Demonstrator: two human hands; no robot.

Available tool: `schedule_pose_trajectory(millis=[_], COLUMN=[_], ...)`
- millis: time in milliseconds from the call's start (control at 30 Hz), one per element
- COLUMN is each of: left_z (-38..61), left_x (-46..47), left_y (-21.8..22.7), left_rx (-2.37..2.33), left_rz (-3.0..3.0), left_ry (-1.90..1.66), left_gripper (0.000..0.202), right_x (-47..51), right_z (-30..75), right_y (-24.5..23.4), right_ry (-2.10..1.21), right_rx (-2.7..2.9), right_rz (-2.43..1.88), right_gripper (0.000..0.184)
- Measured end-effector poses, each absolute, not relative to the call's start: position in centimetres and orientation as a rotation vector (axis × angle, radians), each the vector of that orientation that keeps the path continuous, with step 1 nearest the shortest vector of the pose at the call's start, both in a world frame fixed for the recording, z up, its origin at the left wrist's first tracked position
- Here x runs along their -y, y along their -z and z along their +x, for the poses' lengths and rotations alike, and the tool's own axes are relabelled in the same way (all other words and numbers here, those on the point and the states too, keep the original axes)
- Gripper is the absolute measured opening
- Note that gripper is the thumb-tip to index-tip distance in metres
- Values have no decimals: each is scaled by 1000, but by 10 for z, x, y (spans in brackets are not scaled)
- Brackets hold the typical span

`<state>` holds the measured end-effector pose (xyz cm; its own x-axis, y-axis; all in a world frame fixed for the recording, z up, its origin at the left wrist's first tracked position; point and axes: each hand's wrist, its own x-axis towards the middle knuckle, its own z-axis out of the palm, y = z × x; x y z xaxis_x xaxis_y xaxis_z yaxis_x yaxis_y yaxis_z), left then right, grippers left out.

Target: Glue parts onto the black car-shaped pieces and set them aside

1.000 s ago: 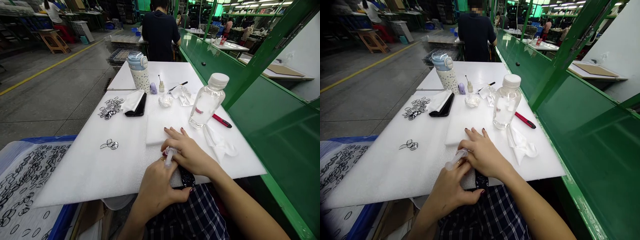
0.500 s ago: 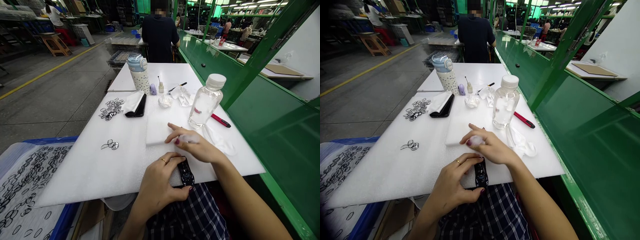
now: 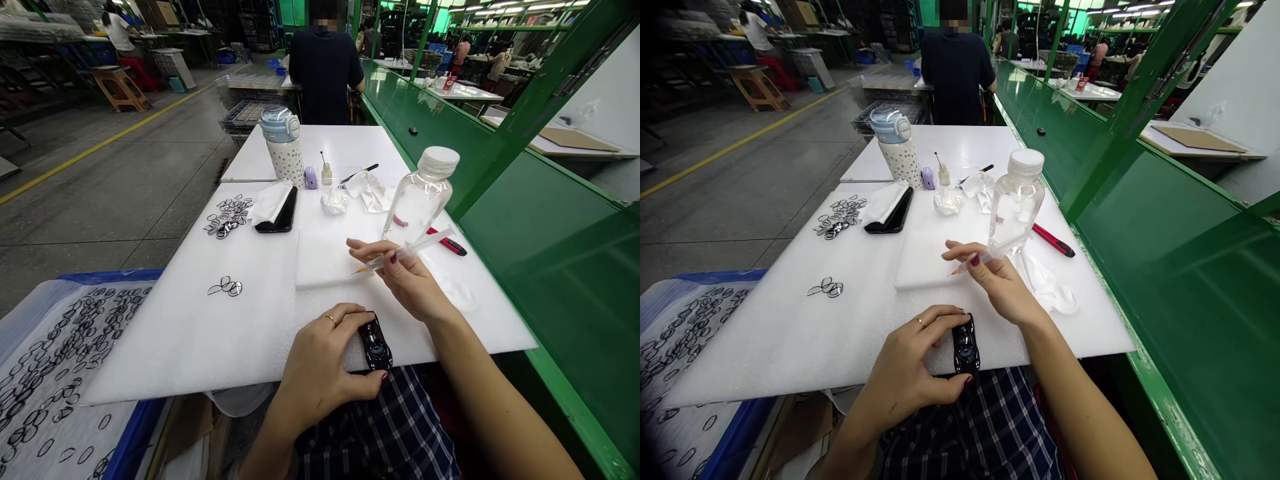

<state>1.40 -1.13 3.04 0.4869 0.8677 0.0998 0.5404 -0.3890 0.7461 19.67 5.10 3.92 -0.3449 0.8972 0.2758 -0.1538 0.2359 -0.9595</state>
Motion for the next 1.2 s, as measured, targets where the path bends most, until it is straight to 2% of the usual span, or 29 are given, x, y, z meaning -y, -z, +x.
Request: schedule_pose_trajectory(millis=[200,633,767,867,967,1133,1200], left_z=[13,15,14,14,14,14,14], left_x=[12,11,12,12,12,12,11], left_y=[-31,-30,-29,-29,-28,-26,-26], left_rx=[-1156,-1146,-1145,-1150,-1141,-1138,-1138], left_rz=[2080,2080,2088,2094,2108,2156,2156], left_ry=[-637,-677,-691,-692,-706,-737,-734], left_gripper=[62,60,62,63,63,65,65], right_x=[-48,-37,-39,-41,-41,-39,-39], right_z=[186,185,187,190,189,181,182], right_y=[-34,-32,-29,-29,-29,-31,-32], right_ry=[-979,-750,-969,-1141,-1091,-850,-919], right_rx=[1653,1869,1728,1553,1568,1963,1960], right_rz=[-985,-1107,-994,-865,-885,-1043,-1019], right_gripper=[26,25,18,22,18,10,10])
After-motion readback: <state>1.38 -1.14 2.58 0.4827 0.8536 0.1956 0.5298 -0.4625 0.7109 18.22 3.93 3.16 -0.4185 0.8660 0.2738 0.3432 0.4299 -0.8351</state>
